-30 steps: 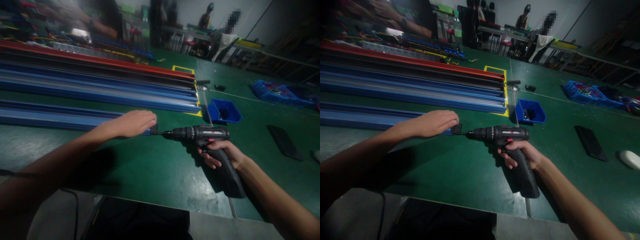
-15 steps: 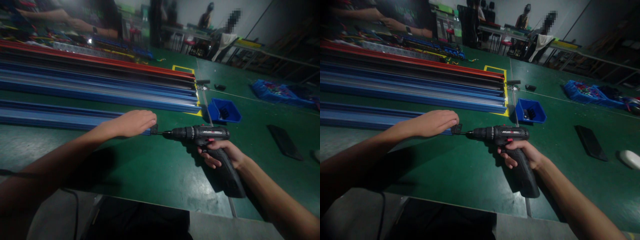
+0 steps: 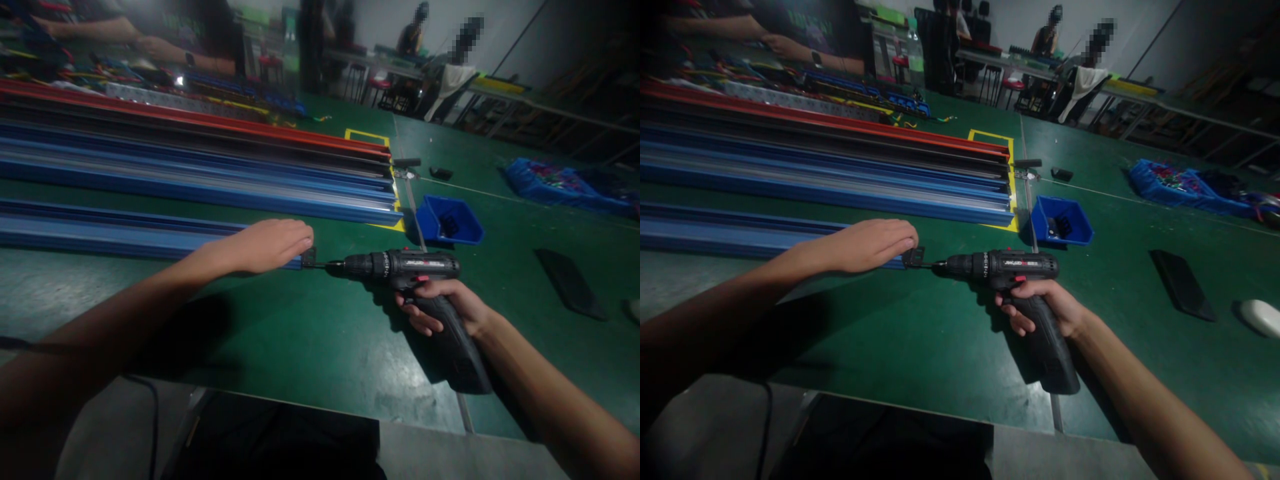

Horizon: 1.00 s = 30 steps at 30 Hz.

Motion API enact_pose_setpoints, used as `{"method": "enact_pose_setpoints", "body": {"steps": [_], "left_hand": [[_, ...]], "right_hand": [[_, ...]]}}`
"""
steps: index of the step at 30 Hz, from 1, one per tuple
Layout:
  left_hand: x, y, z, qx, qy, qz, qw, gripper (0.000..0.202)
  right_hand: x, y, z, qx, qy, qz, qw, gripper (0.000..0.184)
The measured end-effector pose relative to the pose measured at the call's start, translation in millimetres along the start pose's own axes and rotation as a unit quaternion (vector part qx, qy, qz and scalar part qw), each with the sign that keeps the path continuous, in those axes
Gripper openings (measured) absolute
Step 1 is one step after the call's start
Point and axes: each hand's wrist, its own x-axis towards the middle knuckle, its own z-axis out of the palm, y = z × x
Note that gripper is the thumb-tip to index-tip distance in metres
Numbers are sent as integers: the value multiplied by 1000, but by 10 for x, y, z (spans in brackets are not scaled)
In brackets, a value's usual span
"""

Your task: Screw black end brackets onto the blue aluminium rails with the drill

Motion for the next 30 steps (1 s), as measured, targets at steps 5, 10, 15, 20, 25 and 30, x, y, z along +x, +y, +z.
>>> {"method": "enact_pose_setpoints", "body": {"steps": [5, 10, 15, 20, 25, 30], "left_hand": [[0, 9, -10, 4, -8, -2, 1000, 48], [3, 18, -19, 1, -9, -8, 1000, 47], [2, 2, -9, 5, -8, -4, 1000, 48], [5, 5, -13, 9, -8, -1, 1000, 48], [7, 16, -20, 10, -8, -2, 1000, 46], [3, 5, -9, 15, -7, -4, 1000, 47]], "right_hand": [[0, -1, 1, 5, 3, 2, 1000, 28], [2, -5, -3, 2, -3, 8, 1000, 27], [10, -4, -14, -1, -2, 3, 1000, 28], [8, -8, -7, 0, 3, 6, 1000, 27], [8, -13, 1, 5, 2, 2, 1000, 29], [9, -9, 9, 11, -1, 3, 1000, 27]]}}
